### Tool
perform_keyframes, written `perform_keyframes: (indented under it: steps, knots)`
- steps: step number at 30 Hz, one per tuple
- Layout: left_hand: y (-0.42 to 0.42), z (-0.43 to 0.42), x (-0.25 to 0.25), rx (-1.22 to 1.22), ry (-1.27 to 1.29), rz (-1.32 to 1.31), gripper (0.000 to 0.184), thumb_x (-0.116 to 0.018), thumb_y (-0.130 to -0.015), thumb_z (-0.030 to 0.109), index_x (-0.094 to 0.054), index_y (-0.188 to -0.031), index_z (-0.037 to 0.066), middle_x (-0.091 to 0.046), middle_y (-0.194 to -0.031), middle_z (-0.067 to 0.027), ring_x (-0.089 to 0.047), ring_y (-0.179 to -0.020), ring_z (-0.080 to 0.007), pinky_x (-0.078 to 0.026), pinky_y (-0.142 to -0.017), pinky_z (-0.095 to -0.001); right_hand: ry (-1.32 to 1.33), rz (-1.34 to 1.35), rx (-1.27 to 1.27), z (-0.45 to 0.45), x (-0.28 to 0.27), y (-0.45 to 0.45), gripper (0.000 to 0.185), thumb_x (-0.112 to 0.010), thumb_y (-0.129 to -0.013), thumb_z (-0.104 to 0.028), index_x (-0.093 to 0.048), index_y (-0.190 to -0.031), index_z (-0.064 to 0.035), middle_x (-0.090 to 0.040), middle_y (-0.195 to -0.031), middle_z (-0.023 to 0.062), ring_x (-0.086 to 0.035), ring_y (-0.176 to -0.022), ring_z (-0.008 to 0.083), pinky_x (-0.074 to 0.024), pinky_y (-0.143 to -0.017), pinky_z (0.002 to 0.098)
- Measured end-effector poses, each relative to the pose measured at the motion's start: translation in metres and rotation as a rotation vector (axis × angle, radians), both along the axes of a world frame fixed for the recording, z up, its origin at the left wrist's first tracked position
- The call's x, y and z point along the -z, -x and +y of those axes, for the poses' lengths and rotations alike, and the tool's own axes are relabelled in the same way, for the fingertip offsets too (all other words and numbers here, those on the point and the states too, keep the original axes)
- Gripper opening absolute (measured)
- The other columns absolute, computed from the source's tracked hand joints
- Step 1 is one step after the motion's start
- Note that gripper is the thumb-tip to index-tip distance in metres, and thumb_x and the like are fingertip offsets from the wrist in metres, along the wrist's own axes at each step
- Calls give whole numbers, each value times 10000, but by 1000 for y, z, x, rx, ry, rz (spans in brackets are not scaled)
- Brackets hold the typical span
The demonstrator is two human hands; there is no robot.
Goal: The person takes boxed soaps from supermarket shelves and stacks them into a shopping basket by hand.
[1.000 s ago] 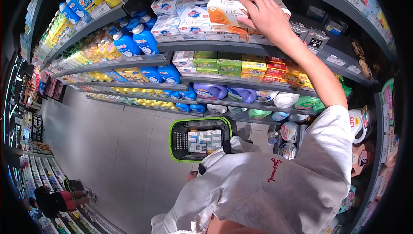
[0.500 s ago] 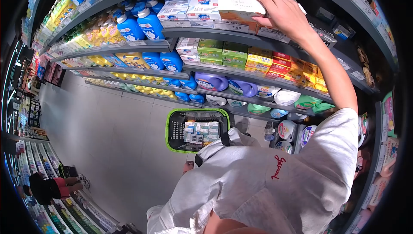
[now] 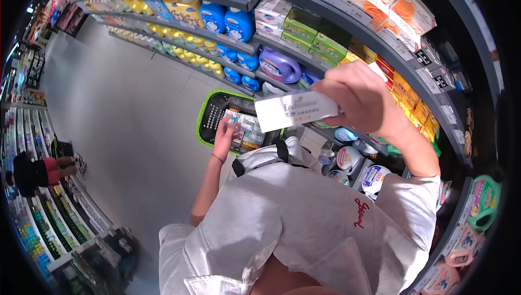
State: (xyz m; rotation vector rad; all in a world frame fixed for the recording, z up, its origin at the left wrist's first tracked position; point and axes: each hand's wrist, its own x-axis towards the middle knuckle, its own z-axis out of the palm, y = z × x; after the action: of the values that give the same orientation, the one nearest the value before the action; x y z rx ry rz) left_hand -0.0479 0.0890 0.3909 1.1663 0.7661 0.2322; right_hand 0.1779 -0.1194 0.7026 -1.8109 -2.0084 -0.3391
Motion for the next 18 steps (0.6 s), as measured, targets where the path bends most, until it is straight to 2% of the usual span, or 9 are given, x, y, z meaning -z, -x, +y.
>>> perform_keyframes:
  steps: [2, 4, 7, 8, 11, 13, 14, 15, 18]
  knots:
    - [-18, 1, -38, 129, -76, -210, 425, -453, -972, 288, -360, -1341, 99, -568, -1135, -132, -580, -1023, -209, -491, -849, -330, 99, 21, -115, 19, 31, 14, 532, -783, -547, -241, -600, -1017, -73, -577, -914, 40, -579, -819, 209, -455, -675, 317]
    - [-25, -9, -84, 182, 151, -271, 420, -403, -985, 288, -337, -1353, 95, -518, -1199, -141, -568, -1049, -216, -480, -878, -351, 126, 43, -231, 35, 70, 28, 523, -779, -563, -246, -600, -1019, -64, -578, -915, 39, -577, -816, 203, -453, -675, 315]
    - [-10, -12, -76, 394, 520, -451, 527, -397, -977, 387, -298, -1392, 77, -498, -1241, -153, -567, -1059, -232, -471, -903, -360, 137, 21, -371, 55, 107, 47, 495, -767, -620, -268, -597, -1029, -48, -562, -910, 42, -576, -802, 193, -455, -686, 313]
    - [-1, -12, -72, 363, 526, -456, 527, -397, -977, 387, -298, -1392, 77, -498, -1241, -153, -567, -1059, -232, -471, -903, -360, 226, 23, -396, 60, 113, 53, 488, -762, -641, -278, -595, -1033, -41, -552, -908, 46, -576, -802, 190, -456, -687, 308]
    - [30, -22, -59, 568, 829, -507, 611, -402, -963, 440, -246, -1431, 80, -463, -1315, -148, -537, -1124, -255, -450, -937, -365, 429, 21, -436, 72, 136, 69, 480, -747, -694, -303, -590, -1054, -27, -527, -905, 61, -582, -809, 207, -469, -694, 321]
    - [49, -27, -43, 517, 766, -359, 765, -508, -888, 493, -219, -1440, 50, -422, -1370, -144, -455, -1234, -264, -397, -1006, -392, 556, 222, -453, 82, 147, 80, 486, -736, -712, -320, -589, -1066, -21, -531, -932, 81, -581, -809, 237, -480, -700, 351]
    - [58, -29, -28, 489, 818, -360, 919, -622, -780, 502, -192, -1450, 43, -418, -1376, -150, -423, -1267, -273, -356, -1033, -395, 623, 274, -441, 85, 155, 83, 498, -730, -724, -337, -585, -1078, -19, -526, -963, 95, -583, -849, 267, -486, -739, 371]
    - [65, -28, -24, 466, 833, -375, 919, -622, -780, 502, -192, -1450, 43, -418, -1376, -150, -423, -1267, -273, -356, -1033, -395, 647, 271, -460, 90, 156, 90, 498, -730, -724, -337, -585, -1078, -19, -526, -963, 95, -583, -849, 267, -486, -739, 371]
    - [80, -25, -13, 577, 681, -617, 1029, -676, -642, 328, -126, -1471, 67, -396, -1367, -182, -445, -1233, -288, -331, -1029, -406, 941, 414, -267, 110, 154, 110, 502, -736, -731, -316, -576, -1130, -55, -518, -1006, 101, -590, -919, 278, -485, -777, 365]
